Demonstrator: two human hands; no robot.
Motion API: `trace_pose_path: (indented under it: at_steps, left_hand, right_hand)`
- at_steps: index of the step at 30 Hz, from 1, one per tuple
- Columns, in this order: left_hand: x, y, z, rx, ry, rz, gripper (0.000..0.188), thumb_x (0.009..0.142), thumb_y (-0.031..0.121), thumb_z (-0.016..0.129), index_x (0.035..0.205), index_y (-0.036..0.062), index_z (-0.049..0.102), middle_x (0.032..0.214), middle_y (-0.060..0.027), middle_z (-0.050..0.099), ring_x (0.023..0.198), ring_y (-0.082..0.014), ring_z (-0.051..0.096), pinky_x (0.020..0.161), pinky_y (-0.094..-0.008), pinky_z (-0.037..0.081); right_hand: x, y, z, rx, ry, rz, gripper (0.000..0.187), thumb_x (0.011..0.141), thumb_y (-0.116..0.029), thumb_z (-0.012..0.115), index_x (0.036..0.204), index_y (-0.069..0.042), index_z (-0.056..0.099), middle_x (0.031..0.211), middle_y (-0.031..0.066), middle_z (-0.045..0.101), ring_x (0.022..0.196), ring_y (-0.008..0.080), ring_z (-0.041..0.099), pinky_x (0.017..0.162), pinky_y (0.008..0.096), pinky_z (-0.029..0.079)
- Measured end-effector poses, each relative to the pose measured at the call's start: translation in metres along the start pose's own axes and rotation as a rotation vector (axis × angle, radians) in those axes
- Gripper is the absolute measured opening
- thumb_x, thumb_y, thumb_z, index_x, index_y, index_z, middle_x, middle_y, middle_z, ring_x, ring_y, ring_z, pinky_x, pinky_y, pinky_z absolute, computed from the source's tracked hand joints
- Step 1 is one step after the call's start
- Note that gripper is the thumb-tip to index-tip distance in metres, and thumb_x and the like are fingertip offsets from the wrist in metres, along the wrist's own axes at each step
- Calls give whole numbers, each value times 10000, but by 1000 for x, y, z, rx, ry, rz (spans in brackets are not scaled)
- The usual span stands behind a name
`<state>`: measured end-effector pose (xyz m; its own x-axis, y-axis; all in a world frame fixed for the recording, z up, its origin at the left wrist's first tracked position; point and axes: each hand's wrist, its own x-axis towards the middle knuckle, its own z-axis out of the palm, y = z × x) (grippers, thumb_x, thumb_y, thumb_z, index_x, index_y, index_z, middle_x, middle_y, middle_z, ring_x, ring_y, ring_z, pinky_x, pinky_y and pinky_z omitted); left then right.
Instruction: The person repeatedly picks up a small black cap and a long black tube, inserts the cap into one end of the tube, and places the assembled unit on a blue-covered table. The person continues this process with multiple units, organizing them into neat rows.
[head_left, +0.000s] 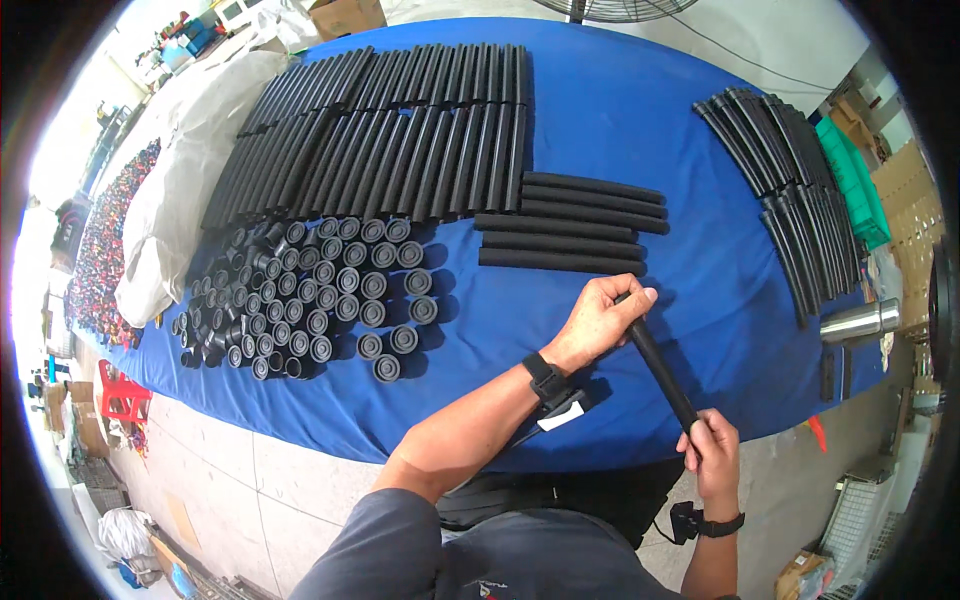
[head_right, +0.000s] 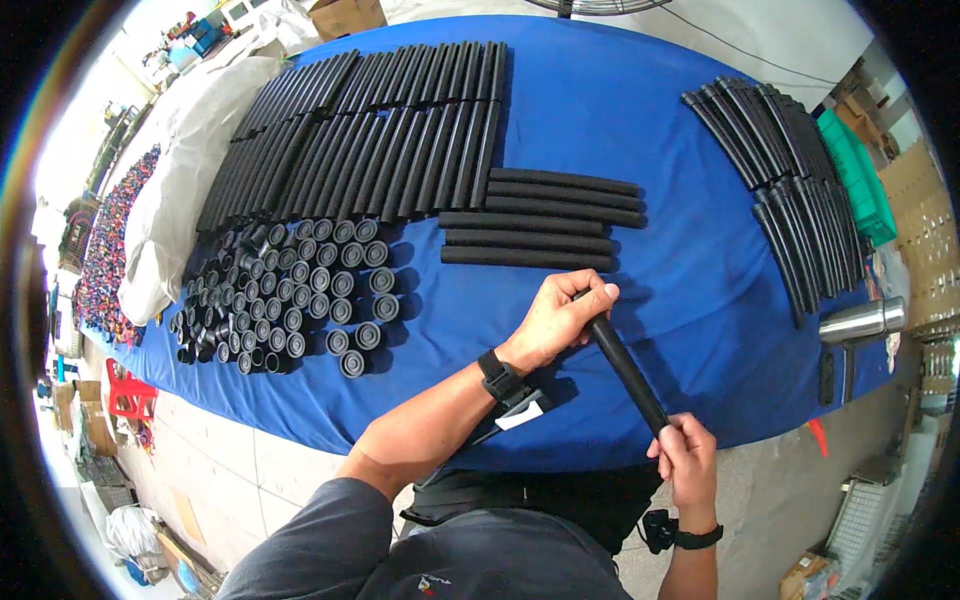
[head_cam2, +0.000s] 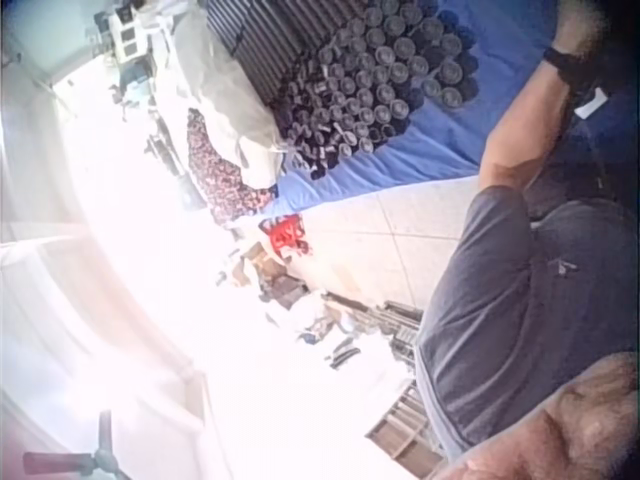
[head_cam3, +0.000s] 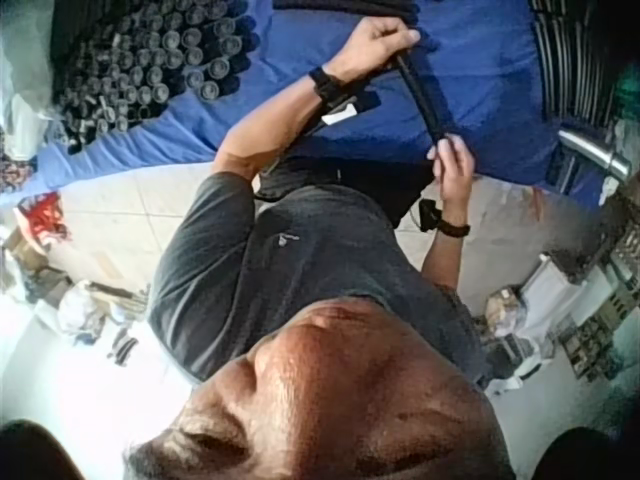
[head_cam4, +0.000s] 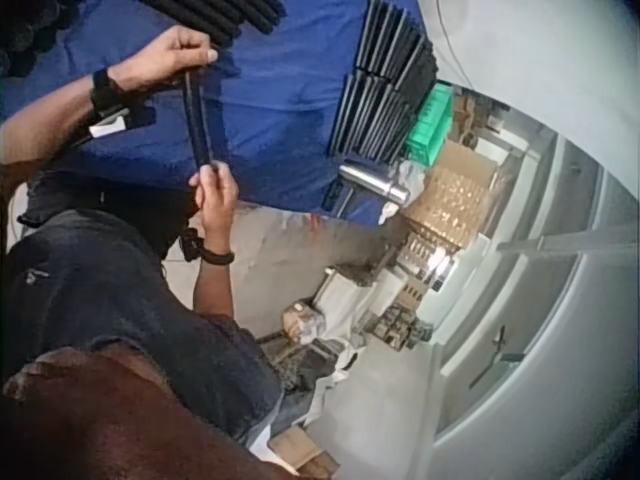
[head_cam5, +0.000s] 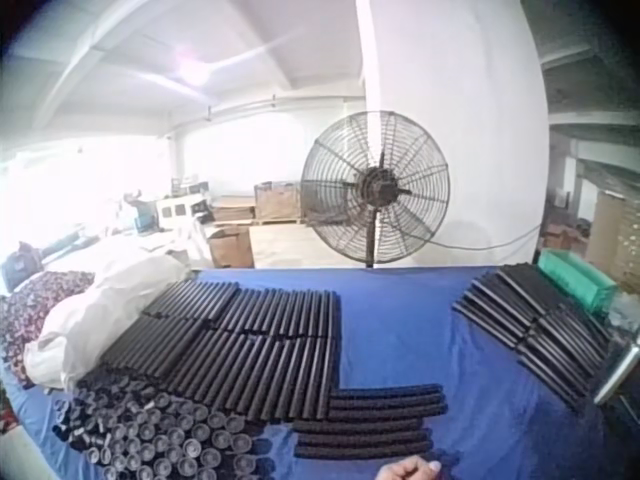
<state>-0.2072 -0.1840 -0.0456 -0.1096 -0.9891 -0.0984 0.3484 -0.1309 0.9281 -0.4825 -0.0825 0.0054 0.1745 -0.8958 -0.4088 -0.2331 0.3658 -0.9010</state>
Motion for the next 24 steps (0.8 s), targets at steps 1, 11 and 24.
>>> trace_pose_path:
  at_steps: [1,11,24]
  left_hand:
    - [0,-1,-1,0,0,6,330,1010,330,656,789,90,612,640,40,541,501,-38,463,450,-234,356]
    - [-2,4,1,-25,-17,-17,317,998,317,672,800,76,617,619,38,534,495,-45,476,442,-242,360]
    - [0,0,3,21,-22,-11,295,1004,302,675,799,98,612,619,42,552,483,-35,483,430,-220,357]
  right_hand:
    - [-2,-5,-3,-9,-56,37,142,953,-132,655,1028,-13,635,784,-2,609,587,25,449,522,215,365]
    - [3,7,-3,-133,18,-3,287,891,-172,761,1065,-29,585,783,-15,578,595,46,468,538,219,379]
    - [3,-4,2,-169,90,-5,161,923,-148,703,970,-21,618,765,-2,577,598,50,461,541,223,383]
